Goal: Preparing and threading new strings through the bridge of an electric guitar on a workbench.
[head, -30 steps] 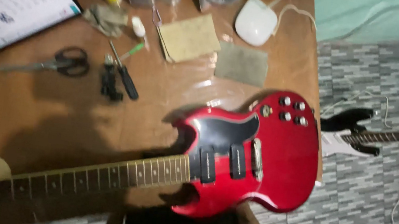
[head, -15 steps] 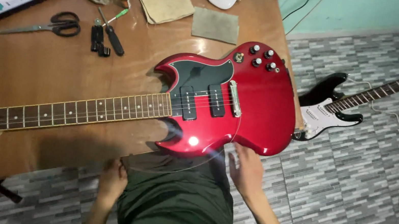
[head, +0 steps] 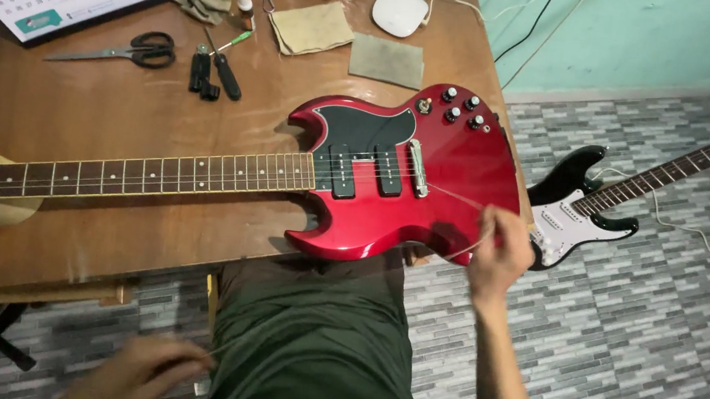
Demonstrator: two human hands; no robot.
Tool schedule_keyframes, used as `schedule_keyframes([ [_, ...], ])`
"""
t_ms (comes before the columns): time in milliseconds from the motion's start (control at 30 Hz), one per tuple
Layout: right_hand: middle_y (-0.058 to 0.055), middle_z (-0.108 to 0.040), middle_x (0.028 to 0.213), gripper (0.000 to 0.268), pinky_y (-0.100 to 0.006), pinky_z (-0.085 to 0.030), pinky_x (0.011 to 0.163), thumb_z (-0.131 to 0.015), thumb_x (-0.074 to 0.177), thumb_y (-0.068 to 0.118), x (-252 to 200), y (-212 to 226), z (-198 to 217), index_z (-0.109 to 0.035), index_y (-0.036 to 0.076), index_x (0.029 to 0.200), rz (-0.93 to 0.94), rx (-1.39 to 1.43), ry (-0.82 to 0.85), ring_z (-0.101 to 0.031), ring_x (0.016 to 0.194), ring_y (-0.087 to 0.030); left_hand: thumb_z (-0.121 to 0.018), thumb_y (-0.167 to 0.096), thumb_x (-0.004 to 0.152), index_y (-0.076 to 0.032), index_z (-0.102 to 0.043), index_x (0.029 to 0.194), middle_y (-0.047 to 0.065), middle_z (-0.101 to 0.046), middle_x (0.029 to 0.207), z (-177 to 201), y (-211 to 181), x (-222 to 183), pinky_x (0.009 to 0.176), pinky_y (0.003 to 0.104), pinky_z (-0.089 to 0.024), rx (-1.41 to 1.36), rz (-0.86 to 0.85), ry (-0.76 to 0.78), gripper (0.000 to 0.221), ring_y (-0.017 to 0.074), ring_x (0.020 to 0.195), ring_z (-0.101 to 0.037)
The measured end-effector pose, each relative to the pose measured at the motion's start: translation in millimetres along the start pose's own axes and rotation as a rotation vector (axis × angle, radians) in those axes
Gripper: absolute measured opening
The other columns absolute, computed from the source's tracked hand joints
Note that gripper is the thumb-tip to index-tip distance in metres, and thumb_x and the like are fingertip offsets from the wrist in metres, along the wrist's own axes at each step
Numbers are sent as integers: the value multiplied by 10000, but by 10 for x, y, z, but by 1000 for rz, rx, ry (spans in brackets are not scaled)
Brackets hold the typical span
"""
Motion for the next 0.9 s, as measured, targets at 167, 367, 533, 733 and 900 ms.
schedule_keyframes([
  [167, -78, -714, 912, 173, -288, -540, 785, -629, 1075, 158, 325, -531, -181, -748, 32, 1058, -403, 217, 121, -670, 840, -161, -649, -297, 889, -223, -874, 1063, -59, -864, 815, 559, -719, -324, 509, 262, -611, 129, -67, -257, 294, 79, 596, -777],
  [367, -121, -639, 1162, 95, -325, -502, 947, -582, 1051, 62, 705, 206, 95, -647, 42, 1118, -246, 277, -4, -602, 1068, -213, -701, -26, 951, 2, -766, 1006, 124, -783, 905, 760, -2903, 188, 616, 304, -551, 322, -712, -838, 90, 167, 668, -703],
  [533, -250, -512, 1305, 581, -458, -572, 1043, -617, 860, -201, 354, 1150, 764, -436, -58, 1393, 124, -232, -538, -596, 1182, -403, -533, -170, 1030, -59, -703, 987, 56, -742, 894, -6, -3574, 1386, 706, 291, -556, -297, -753, -552, 207, 140, 769, -681],
  [733, -265, -613, 1229, 329, -406, -492, 1121, -576, 907, -5, -1064, 869, 710, -581, -99, 1223, -18, 437, -333, -618, 1176, -342, -415, -184, 1168, 16, -417, 1165, 212, -655, 868, -1201, -3747, 1960, 545, 316, -582, -1268, -628, 13, 200, 355, 673, -715],
  [900, -143, -649, 1083, 335, -264, -585, 822, -487, 896, -25, -858, 658, 1108, -564, 0, 1221, -384, 443, -500, -672, 873, -211, -442, -92, 1136, 17, -448, 1083, 289, -709, 1010, -1485, -3618, 2030, 871, 400, -632, -1115, -576, 74, 121, 361, 960, -732],
])
Point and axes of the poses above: each hand's wrist, its own x-axis towards the middle knuckle, its own z-axis out of the back of the hand, y = z × x, the point moved 6 cm from there along x, towards the middle knuckle
